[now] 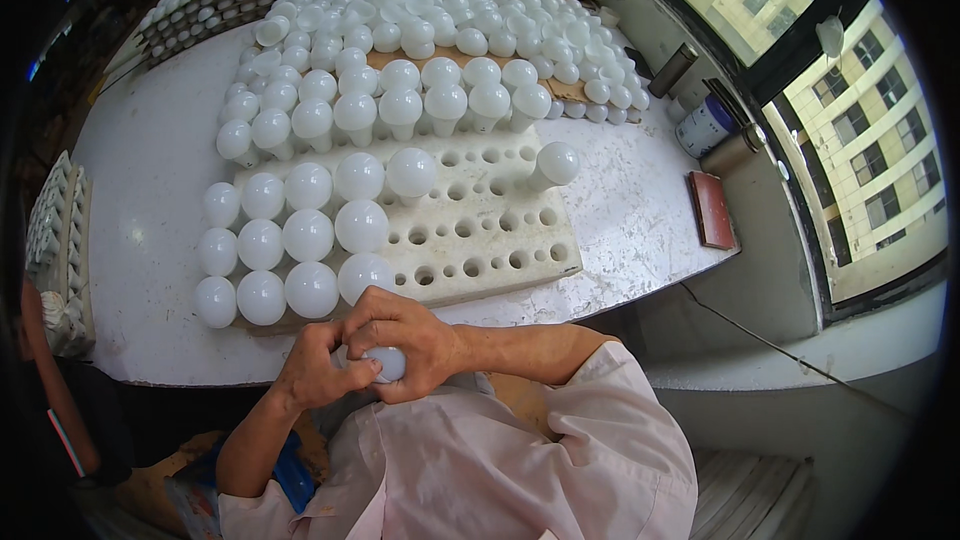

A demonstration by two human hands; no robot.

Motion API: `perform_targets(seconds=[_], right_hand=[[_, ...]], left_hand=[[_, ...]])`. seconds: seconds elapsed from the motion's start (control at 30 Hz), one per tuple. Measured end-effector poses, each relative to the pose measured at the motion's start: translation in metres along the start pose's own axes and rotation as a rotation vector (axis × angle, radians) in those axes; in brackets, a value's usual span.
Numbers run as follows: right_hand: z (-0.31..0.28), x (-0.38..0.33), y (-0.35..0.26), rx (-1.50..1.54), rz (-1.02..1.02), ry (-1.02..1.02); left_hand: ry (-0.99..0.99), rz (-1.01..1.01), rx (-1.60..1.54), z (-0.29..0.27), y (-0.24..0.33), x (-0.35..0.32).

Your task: The person assembles light bulbs by pressing plastic caps onto bulb bodies by hand and placing the assembled bulbs into holes in a foam tray.

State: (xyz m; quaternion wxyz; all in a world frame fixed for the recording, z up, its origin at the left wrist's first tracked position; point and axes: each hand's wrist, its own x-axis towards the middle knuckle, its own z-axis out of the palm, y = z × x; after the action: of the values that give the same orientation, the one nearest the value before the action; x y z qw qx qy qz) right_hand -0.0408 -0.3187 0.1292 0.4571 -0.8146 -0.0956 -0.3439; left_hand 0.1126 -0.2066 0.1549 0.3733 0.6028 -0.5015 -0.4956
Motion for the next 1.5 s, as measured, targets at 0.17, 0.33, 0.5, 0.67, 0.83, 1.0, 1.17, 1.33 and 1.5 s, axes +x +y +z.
perform_targets(seconds=[0.17,0.33,0.5,0.67,0.83,1.0,1.17,1.33,1.5], right_hand=[[-0.011,0.003,-0.007,-0.023,0.062,-0.028],[-0.064,0.002,-0.035,-0.042,0.164,-0.005],[-0.159,0.016,-0.001,-0.621,0.209,0.178],[-0.174,0.028,0.066,-0.897,0.519,-0.150],[-0.204,0.051,0.068,-0.815,0.521,-0.103],[-0.330,0.075,0.139,-1.129,0.746,0.179],[-0.459,0.042,0.204,-1.217,1.174,0.450],[-0.511,0.020,0.250,-1.233,1.264,0.504],[-0.503,0.045,0.274,-1.106,1.298,0.494]], left_hand=[[-0.064,-0.011,-0.162,-0.003,0.002,0.001],[-0.088,-0.033,-0.469,0.008,-0.001,-0.015],[-0.161,0.043,-0.360,-0.013,0.009,-0.023],[-0.129,0.150,-0.269,-0.028,0.010,-0.025],[0.151,0.259,-0.170,-0.059,0.012,-0.044],[0.312,0.057,-0.810,-0.096,-0.018,-0.055],[0.975,0.150,-0.151,-0.125,-0.061,-0.058],[1.416,-0.354,-0.304,-0.137,-0.036,-0.022],[1.122,-0.132,0.564,-0.151,-0.067,-0.031]])
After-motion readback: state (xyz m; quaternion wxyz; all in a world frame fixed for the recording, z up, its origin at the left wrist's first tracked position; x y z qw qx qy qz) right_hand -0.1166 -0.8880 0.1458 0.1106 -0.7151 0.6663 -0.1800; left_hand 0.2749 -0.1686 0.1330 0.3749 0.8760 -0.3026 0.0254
